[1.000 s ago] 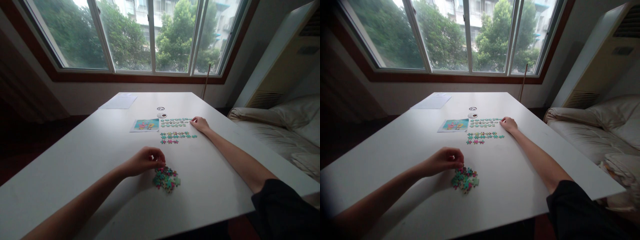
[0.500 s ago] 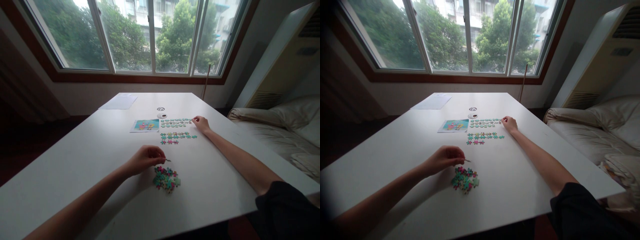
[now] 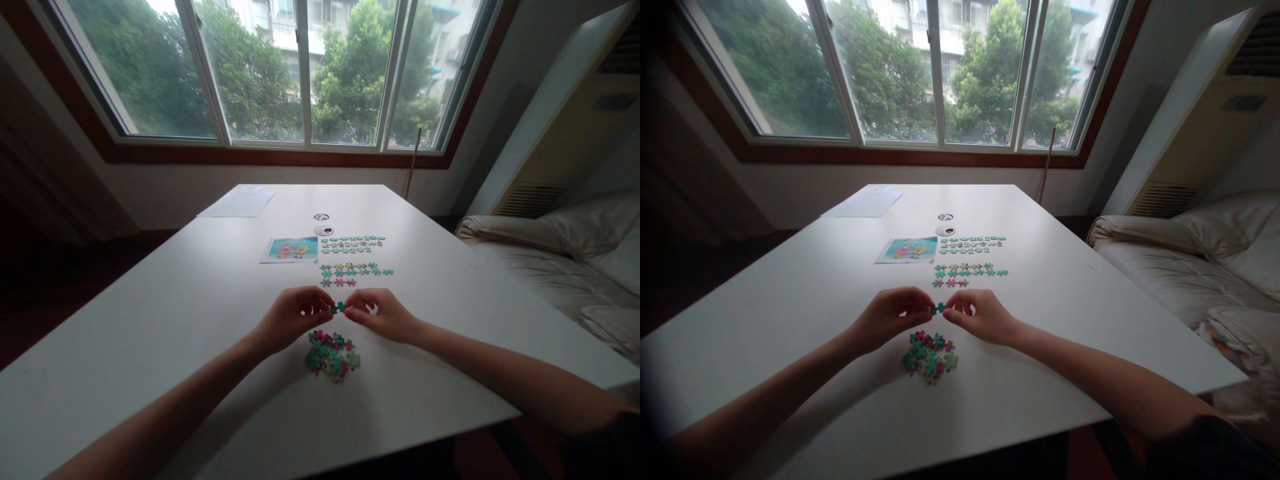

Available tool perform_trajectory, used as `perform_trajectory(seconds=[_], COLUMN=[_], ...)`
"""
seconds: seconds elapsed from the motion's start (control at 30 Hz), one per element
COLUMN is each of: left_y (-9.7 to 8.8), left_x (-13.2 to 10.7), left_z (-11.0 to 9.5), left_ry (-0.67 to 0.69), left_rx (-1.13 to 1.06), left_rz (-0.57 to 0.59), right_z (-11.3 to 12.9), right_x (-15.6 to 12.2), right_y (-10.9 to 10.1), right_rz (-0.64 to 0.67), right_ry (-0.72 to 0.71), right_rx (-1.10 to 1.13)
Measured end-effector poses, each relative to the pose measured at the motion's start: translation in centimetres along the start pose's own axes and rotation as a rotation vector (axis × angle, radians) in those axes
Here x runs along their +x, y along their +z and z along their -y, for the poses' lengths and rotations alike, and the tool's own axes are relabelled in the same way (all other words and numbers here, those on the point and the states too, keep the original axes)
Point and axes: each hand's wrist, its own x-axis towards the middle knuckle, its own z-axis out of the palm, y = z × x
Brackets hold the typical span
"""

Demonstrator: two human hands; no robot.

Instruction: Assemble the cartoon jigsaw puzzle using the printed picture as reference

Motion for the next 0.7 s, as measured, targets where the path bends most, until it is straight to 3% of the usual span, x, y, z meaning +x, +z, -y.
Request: perform_trajectory(seconds=[0.37,0.53,0.7], left_y=[-0.1,-1.2,-1.6], left_x=[-0.1,0.1,0.1], left_z=[-0.6,-0.4,0.5], left_ry=[0.007,0.069,0.139], left_rx=[0.081,0.309,0.484], left_rz=[0.044,-0.034,-0.019], right_z=[-0.3,-2.1,-3.3], right_x=[-0.1,0.5,0.7], right_y=[-0.1,-1.8,-2.4], right_rz=[-0.065,-0.255,-0.272], right_ry=[0.058,0.114,0.096], right_rx=[0.069,0.077,0.095])
